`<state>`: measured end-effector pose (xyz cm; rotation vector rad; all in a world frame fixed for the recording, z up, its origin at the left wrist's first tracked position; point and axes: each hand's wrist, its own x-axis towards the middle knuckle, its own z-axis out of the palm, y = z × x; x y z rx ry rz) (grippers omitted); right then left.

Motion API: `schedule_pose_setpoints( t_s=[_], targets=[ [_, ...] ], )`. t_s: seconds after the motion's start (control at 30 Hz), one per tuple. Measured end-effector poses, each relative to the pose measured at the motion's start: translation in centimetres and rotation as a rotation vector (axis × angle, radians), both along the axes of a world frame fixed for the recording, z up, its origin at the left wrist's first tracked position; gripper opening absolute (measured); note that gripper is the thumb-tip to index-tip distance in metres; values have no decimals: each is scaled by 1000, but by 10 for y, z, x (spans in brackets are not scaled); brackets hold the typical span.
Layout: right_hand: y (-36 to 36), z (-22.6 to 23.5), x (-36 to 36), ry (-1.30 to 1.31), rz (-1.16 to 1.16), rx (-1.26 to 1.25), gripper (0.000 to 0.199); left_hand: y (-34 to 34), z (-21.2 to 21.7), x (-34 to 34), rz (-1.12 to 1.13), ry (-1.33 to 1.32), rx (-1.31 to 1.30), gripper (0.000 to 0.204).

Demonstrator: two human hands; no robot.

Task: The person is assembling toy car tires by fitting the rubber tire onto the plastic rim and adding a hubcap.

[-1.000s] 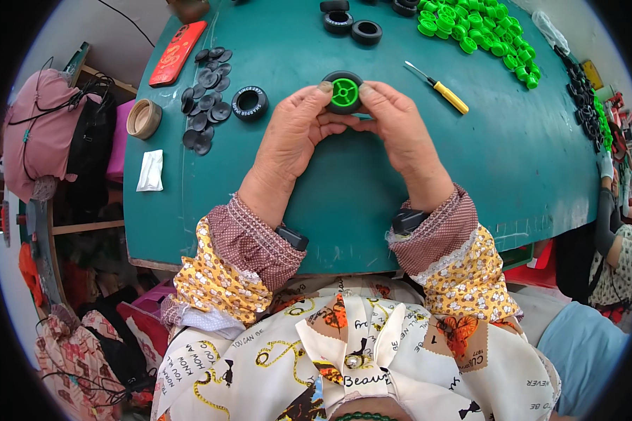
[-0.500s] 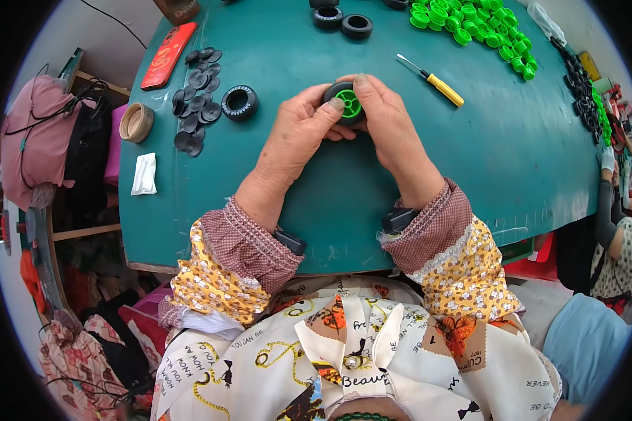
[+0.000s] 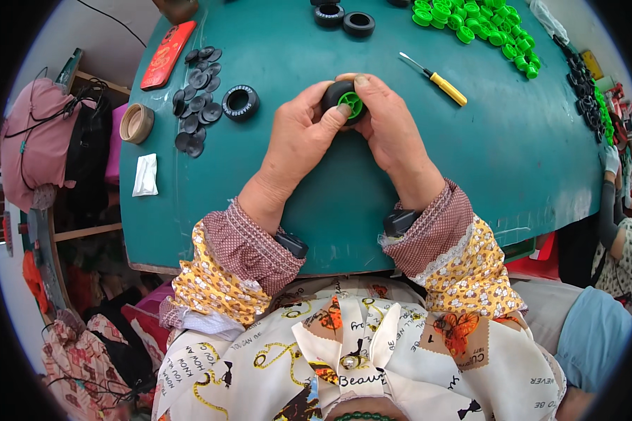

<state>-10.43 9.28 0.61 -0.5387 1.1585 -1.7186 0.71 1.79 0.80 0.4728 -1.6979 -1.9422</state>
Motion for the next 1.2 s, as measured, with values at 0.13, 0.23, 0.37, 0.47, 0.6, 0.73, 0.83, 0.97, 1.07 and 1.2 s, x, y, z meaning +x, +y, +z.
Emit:
schedule_pose_setpoints(
  t_s=[0.13,0.23,0.37,0.47,0.6,0.73,0.83,0.97,1.07,1.2],
  targets=[
    [4,6,-7,282,-115,64,26,-5,0,1,266,-73,-741,28],
    [6,1,-20,361,-53,98,26,-4,-3,3,245,-206,-983,32],
    [10,2,-35,621,7,141,25,-3,-7,3,58,-137,-799,49],
    [17,3,-40,864,148,165,34,-13,-10,8,220,-278,-1079,55],
    [27,7,-36,1135,233,166,41,-22,-18,8,70,-283,-1057,53],
    [25,4,-35,1227,247,121,45,-22,-23,8,67,-286,-1020,47],
    [26,6,-38,1226,277,107,44,-22,-18,9,60,-291,-1017,45],
    [24,5,-41,1200,305,133,44,-23,-18,6,54,-301,-1018,46],
    [24,0,-39,1188,300,128,45,-24,-21,8,58,-311,-1014,47],
    [23,5,-32,1333,222,111,47,-23,-20,5,63,-310,-1010,47]
  ],
)
